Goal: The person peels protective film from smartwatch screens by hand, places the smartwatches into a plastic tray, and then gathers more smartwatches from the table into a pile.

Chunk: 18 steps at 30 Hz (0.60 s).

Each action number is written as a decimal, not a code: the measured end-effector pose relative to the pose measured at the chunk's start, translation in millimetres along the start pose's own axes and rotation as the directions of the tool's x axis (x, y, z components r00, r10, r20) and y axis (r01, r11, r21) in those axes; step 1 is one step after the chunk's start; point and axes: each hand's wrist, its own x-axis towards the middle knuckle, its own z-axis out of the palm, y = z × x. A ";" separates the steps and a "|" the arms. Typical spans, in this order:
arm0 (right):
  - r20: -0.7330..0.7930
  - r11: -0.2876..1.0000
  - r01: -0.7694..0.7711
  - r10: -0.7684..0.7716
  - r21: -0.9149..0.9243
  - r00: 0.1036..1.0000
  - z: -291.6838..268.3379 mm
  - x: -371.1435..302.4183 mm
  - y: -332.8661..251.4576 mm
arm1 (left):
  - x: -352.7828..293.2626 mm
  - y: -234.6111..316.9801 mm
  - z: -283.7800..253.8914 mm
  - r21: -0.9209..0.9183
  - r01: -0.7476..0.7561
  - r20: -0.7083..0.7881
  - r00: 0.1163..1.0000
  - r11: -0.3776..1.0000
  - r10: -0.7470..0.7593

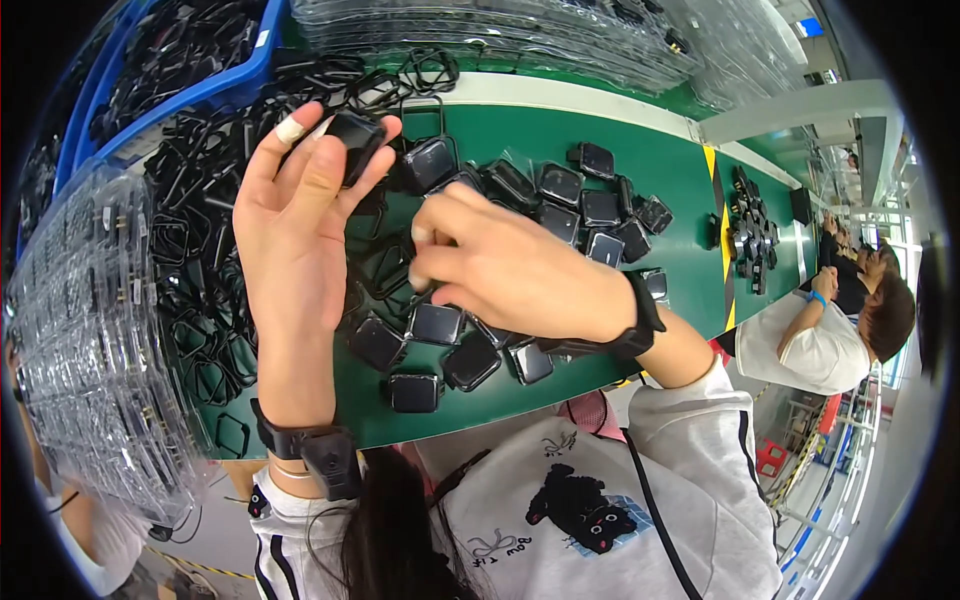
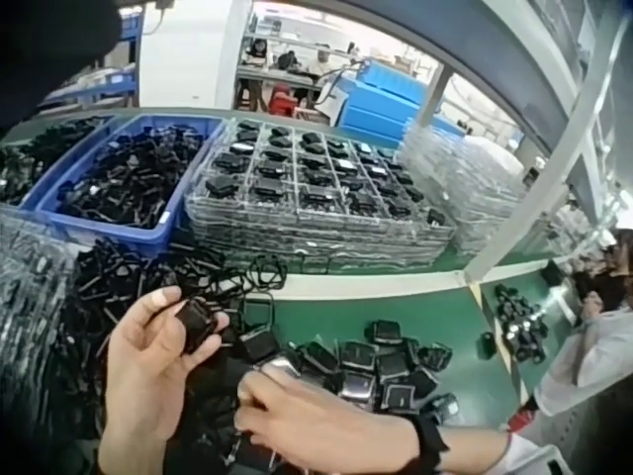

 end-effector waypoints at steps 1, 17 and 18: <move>-0.004 1.000 0.008 -0.008 0.003 1.000 1.3 0.1 0.7 | 0.5 -3.5 -2.4 0.008 -0.012 -0.011 1.000 1.000 0.012; -0.537 0.978 -0.101 0.185 0.183 0.823 -25.8 10.4 15.2 | -11.6 -13.9 12.0 0.042 0.152 0.187 0.970 0.987 -0.157; -0.537 0.968 -0.089 0.206 0.237 0.818 -23.8 11.9 16.7 | -10.8 -14.8 11.5 0.052 0.140 0.177 0.973 0.989 -0.147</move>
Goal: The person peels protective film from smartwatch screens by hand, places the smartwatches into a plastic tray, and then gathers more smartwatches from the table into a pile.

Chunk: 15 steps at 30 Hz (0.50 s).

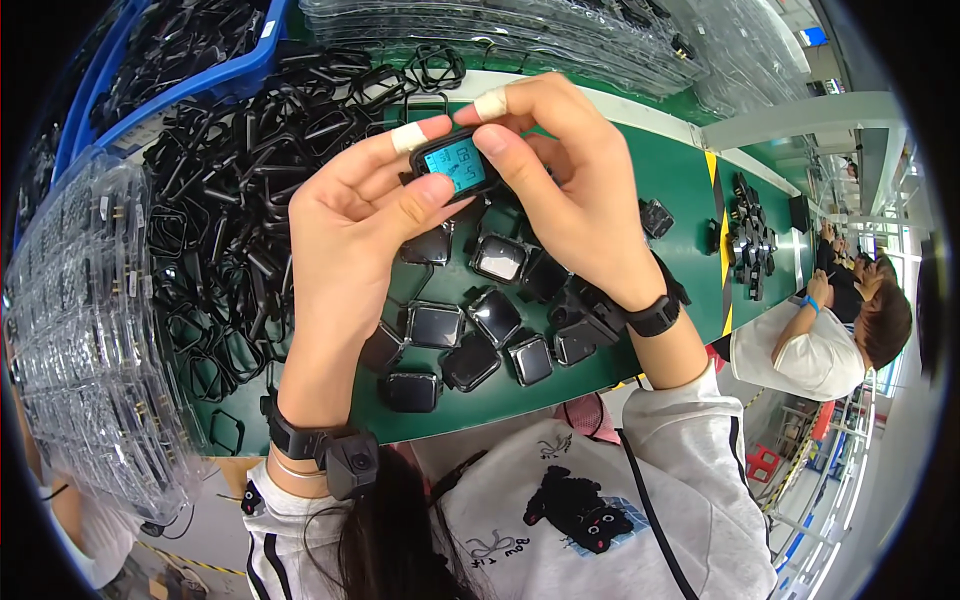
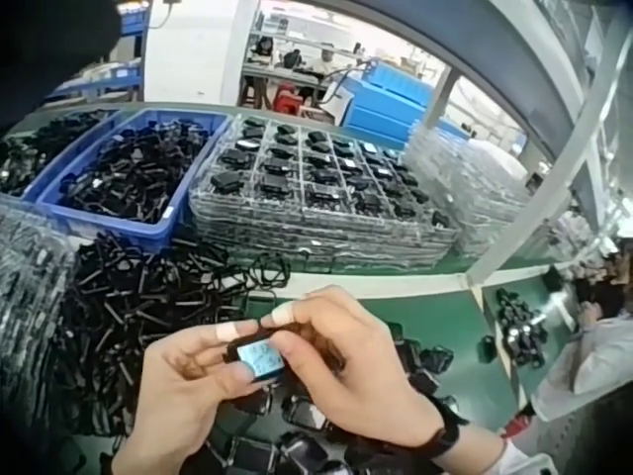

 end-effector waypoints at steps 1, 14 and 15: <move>-0.019 0.999 0.036 -0.036 -0.005 0.999 4.0 0.4 4.6 | 0.9 -0.4 1.1 -0.014 -0.003 -0.017 1.000 1.000 0.002; 0.441 0.896 0.295 -0.129 -0.332 0.888 30.3 -26.2 -4.7 | 2.2 4.1 -3.6 0.010 -0.147 -0.206 0.967 0.989 0.146; 0.463 0.869 0.257 -0.036 -0.424 0.886 33.0 -27.1 -10.1 | 1.7 4.7 -3.0 0.017 -0.134 -0.200 0.971 0.991 0.135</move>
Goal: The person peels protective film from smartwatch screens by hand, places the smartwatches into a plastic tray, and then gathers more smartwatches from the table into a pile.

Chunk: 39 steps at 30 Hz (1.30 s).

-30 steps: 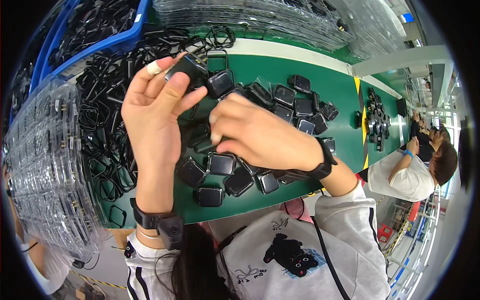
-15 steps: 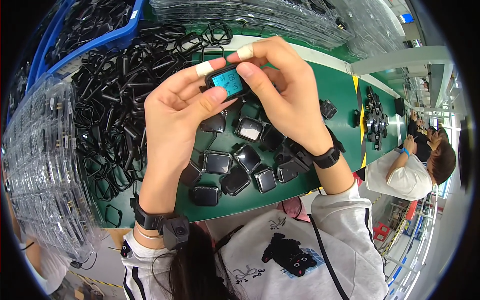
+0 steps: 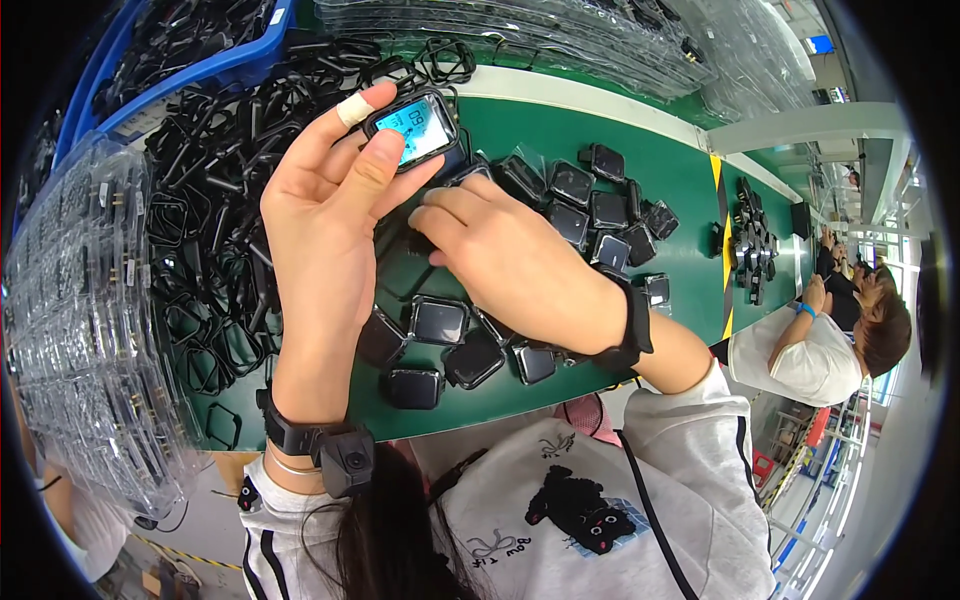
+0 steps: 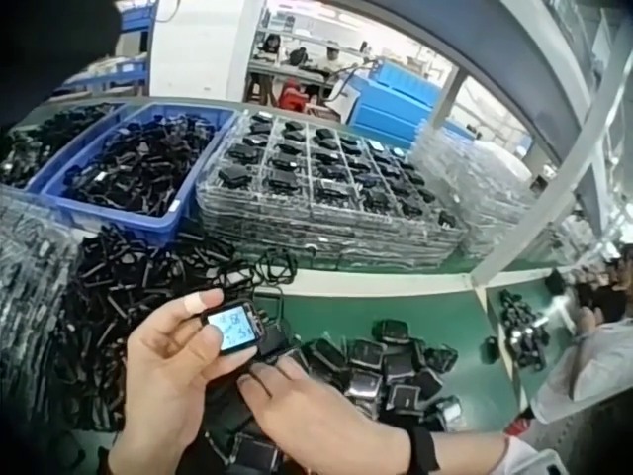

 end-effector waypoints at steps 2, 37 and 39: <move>0.060 0.995 -0.069 0.074 -0.074 0.995 -1.3 0.8 -6.4 | 1.5 1.0 -3.6 0.000 -0.006 0.012 1.000 1.000 0.006; -0.574 0.843 0.496 -0.517 -0.210 0.636 -34.1 -22.6 21.0 | -0.1 -2.4 0.0 0.040 0.044 0.135 0.990 0.998 -0.049; -0.534 0.873 0.453 -0.474 -0.182 0.700 -43.5 -21.1 19.9 | -1.4 -3.5 3.3 0.039 0.023 0.178 0.984 0.999 -0.029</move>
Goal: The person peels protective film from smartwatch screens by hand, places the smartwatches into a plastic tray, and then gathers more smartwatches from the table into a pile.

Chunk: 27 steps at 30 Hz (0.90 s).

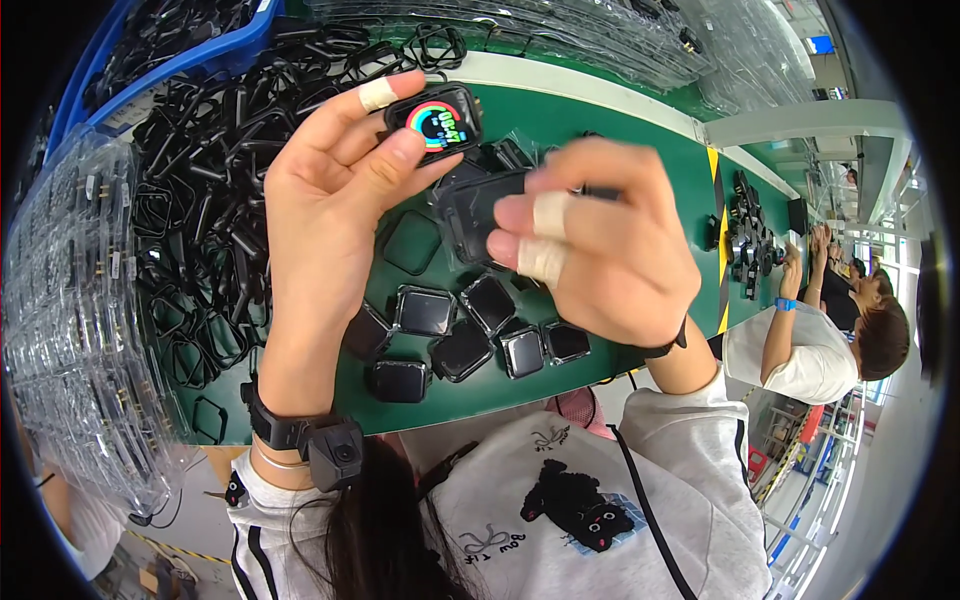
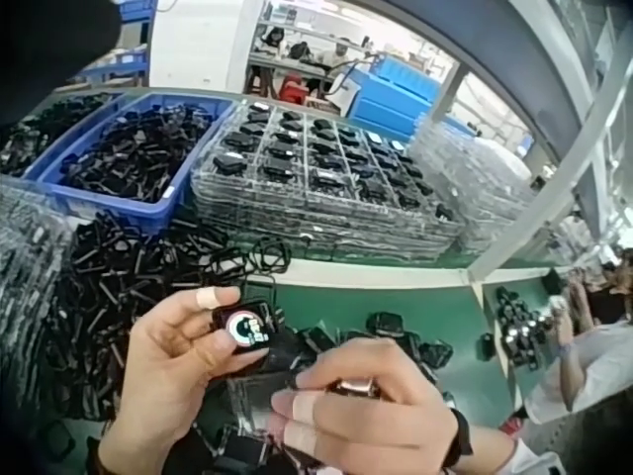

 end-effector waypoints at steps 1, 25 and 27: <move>0.031 1.000 -0.025 0.025 -0.006 0.999 -1.9 4.4 -0.9 | -0.7 0.3 2.3 -0.029 0.023 0.014 1.000 0.999 -0.022; 0.161 0.630 -0.664 0.666 0.404 0.729 10.0 11.2 18.9 | -5.4 -3.9 5.1 -0.001 0.034 0.205 0.978 0.999 -0.033; 0.166 0.616 -0.663 0.667 0.425 0.726 10.0 11.8 17.9 | -7.2 -1.9 5.3 -0.003 0.035 0.196 0.980 0.999 -0.034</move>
